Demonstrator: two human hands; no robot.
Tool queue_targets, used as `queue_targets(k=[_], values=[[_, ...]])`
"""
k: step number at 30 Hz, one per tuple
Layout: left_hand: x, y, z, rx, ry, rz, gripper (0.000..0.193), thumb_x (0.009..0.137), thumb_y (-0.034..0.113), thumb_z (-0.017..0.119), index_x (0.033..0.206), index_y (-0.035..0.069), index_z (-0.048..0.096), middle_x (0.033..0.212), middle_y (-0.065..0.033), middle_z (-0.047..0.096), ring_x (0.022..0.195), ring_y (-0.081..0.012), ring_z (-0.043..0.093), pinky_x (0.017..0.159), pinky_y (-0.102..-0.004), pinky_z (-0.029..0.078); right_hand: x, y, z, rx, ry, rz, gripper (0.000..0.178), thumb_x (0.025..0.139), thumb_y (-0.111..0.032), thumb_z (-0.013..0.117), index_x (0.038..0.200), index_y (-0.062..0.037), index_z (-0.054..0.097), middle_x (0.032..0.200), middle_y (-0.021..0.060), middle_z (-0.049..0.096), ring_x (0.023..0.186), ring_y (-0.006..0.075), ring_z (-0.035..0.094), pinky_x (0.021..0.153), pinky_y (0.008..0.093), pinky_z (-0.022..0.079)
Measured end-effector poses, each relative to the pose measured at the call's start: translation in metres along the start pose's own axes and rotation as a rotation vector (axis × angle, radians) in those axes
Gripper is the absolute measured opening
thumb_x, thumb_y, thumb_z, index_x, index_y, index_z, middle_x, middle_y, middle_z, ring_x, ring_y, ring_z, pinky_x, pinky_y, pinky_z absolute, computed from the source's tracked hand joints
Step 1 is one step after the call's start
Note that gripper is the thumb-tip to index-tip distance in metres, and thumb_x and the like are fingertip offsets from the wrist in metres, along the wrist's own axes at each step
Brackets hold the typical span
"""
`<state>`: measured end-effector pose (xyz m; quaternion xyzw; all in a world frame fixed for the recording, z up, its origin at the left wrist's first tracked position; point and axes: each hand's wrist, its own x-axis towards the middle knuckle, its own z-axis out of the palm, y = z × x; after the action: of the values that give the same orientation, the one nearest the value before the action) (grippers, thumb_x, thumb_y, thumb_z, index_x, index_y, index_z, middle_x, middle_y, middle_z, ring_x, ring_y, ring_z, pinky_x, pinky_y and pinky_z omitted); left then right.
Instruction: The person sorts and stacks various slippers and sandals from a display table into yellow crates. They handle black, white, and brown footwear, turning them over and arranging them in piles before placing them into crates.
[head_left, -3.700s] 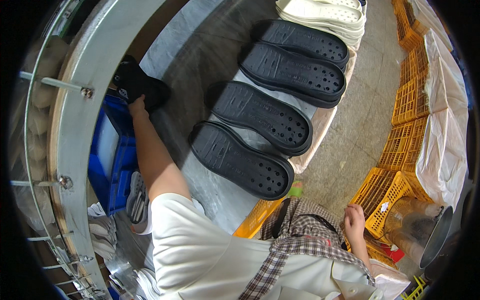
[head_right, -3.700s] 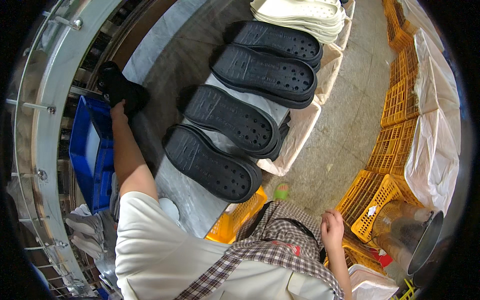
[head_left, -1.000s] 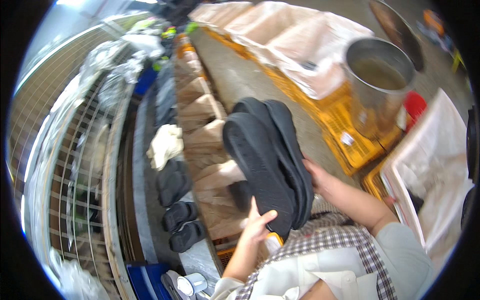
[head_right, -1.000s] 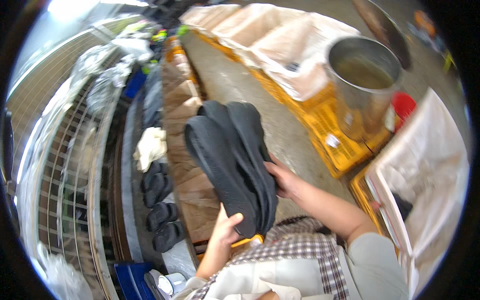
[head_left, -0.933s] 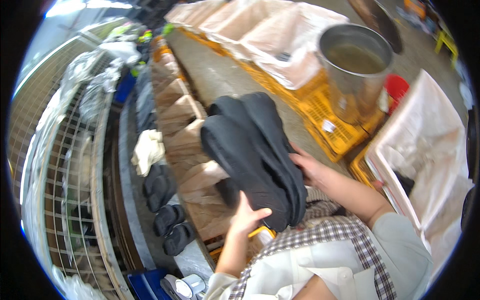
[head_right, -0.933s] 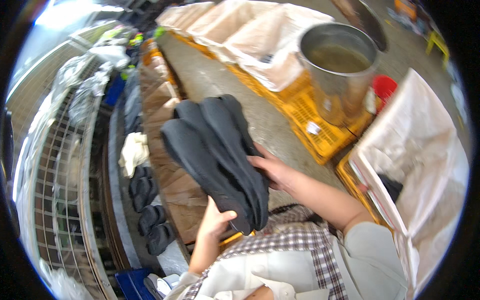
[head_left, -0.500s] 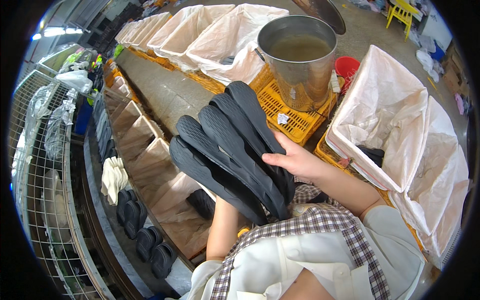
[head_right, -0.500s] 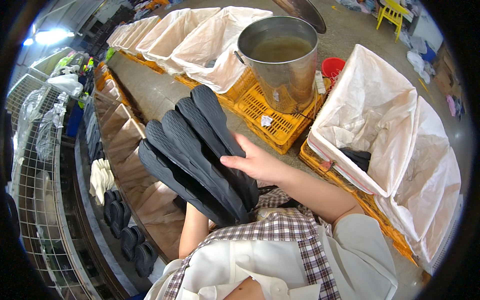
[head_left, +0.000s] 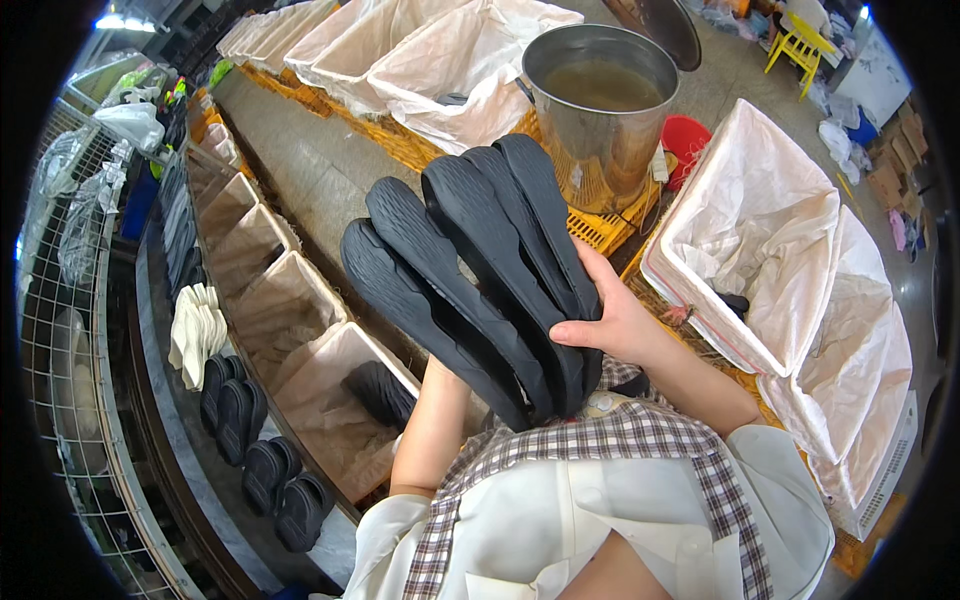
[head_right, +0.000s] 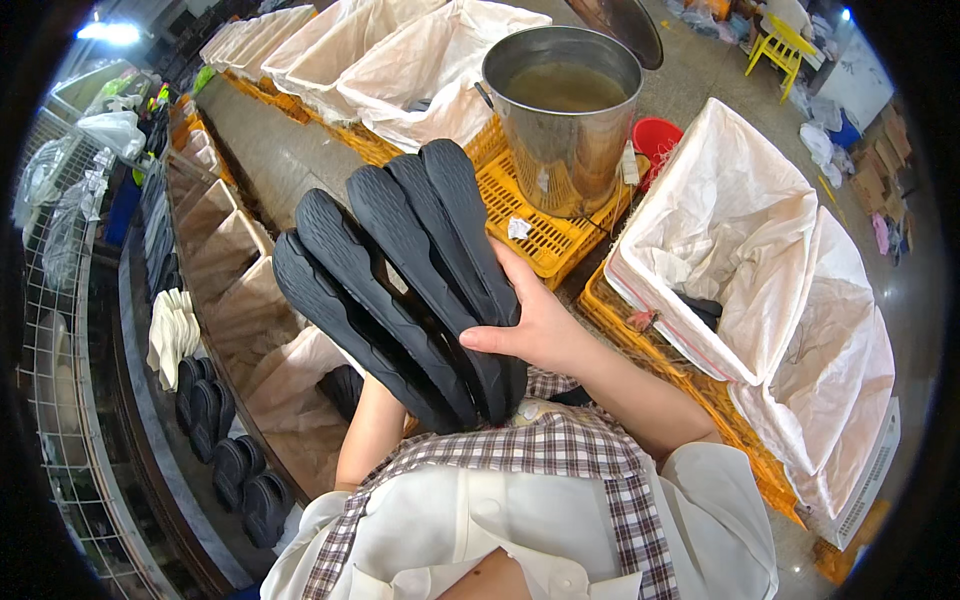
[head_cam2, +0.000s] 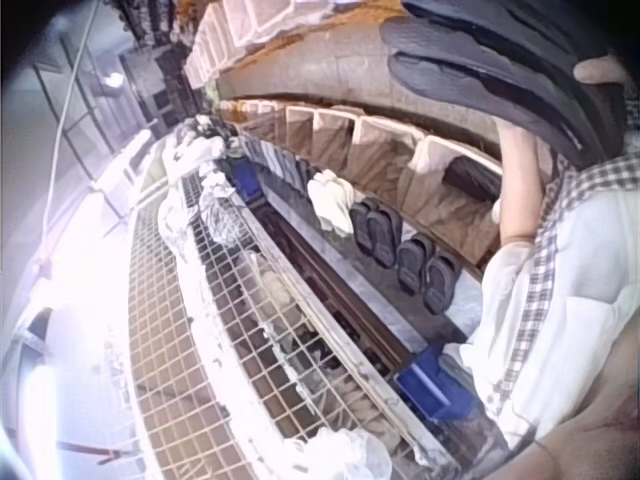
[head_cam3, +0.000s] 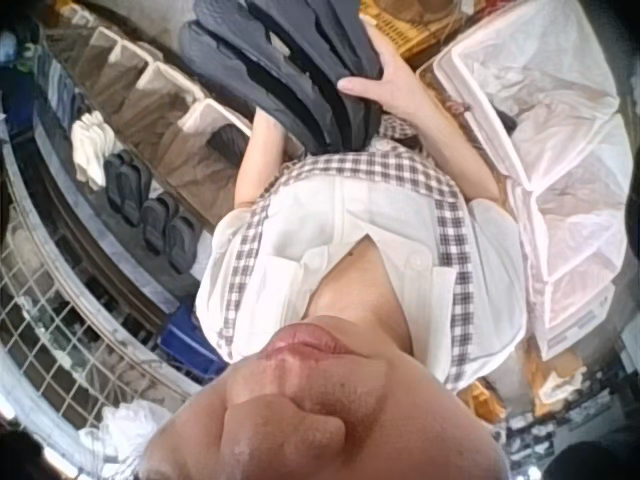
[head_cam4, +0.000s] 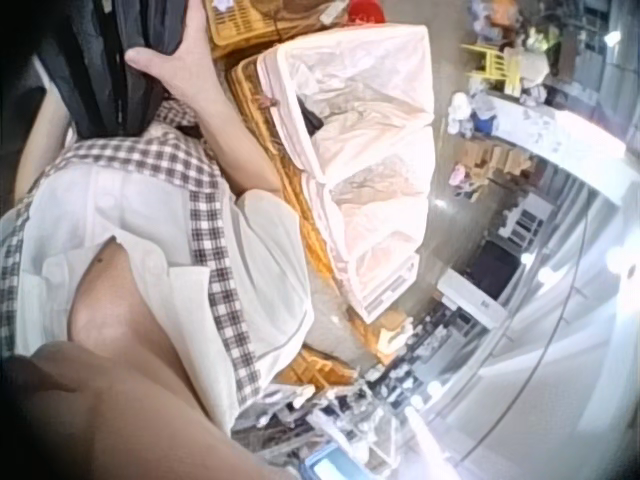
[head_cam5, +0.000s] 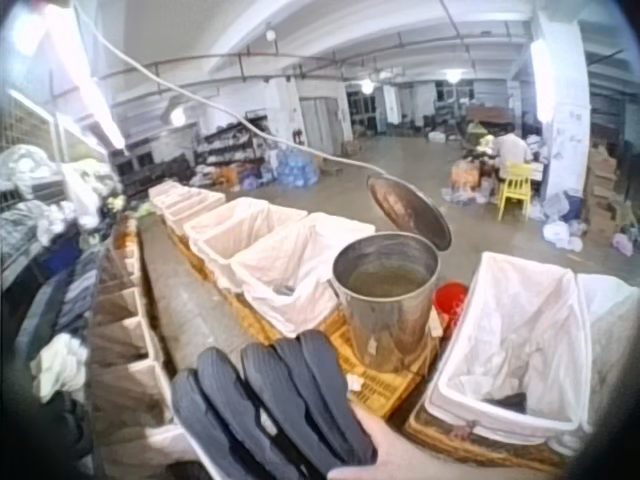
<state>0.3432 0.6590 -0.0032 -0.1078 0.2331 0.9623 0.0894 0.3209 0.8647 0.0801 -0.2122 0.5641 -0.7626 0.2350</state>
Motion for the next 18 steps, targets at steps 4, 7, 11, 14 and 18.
queue_targets(k=[4,7,11,14,18], values=[[0.002,0.006,-0.003,-0.003,-0.012,0.0,0.056,0.091,0.035,0.051,0.133,0.0,0.039,0.13,-0.0158,0.049,0.115,-0.0291,0.051,0.099,-0.0425,0.043,-0.003,0.001,0.01,-0.127,0.004,-0.069,0.102,0.071,-0.02,0.08,0.145,0.0036,0.013,0.146,0.0182,0.026,0.135,0.0244,0.027,0.112,0.0363,0.021],[0.003,0.009,-0.004,-0.008,-0.01,0.008,0.056,0.092,0.037,0.05,0.133,0.0,0.039,0.13,-0.0159,0.049,0.115,-0.0293,0.051,0.099,-0.0426,0.043,-0.003,0.002,0.017,-0.239,0.042,-0.077,0.104,0.071,-0.026,0.08,0.145,0.0037,0.014,0.146,0.0186,0.027,0.135,0.0255,0.028,0.111,0.037,0.022],[0.001,0.009,-0.006,-0.011,-0.01,0.003,0.056,0.092,0.038,0.048,0.133,0.0,0.04,0.13,-0.0161,0.049,0.115,-0.0295,0.051,0.099,-0.0428,0.043,-0.004,0.005,0.02,-0.451,0.066,-0.088,0.099,0.075,-0.032,0.077,0.144,0.0037,0.016,0.144,0.0189,0.029,0.134,0.0258,0.03,0.11,0.0373,0.024],[-0.001,0.006,-0.006,-0.015,-0.003,-0.009,0.056,0.093,0.039,0.047,0.132,0.0,0.04,0.129,-0.0162,0.049,0.115,-0.0297,0.051,0.1,-0.043,0.043,-0.003,0.012,0.018,-0.131,0.058,-0.092,0.089,0.082,-0.032,0.07,0.144,0.0039,0.017,0.143,0.0181,0.032,0.132,0.0255,0.032,0.109,0.0371,0.026],[-0.001,0.002,-0.007,-0.028,0.008,0.004,0.057,0.093,0.041,0.045,0.132,0.0,0.041,0.129,-0.0164,0.05,0.115,-0.03,0.051,0.1,-0.0432,0.043,0.003,0.026,0.018,-0.555,0.183,-0.131,0.068,0.09,-0.03,0.061,0.14,0.004,0.03,0.136,0.0159,0.041,0.125,0.0235,0.04,0.106,0.0366,0.03]])
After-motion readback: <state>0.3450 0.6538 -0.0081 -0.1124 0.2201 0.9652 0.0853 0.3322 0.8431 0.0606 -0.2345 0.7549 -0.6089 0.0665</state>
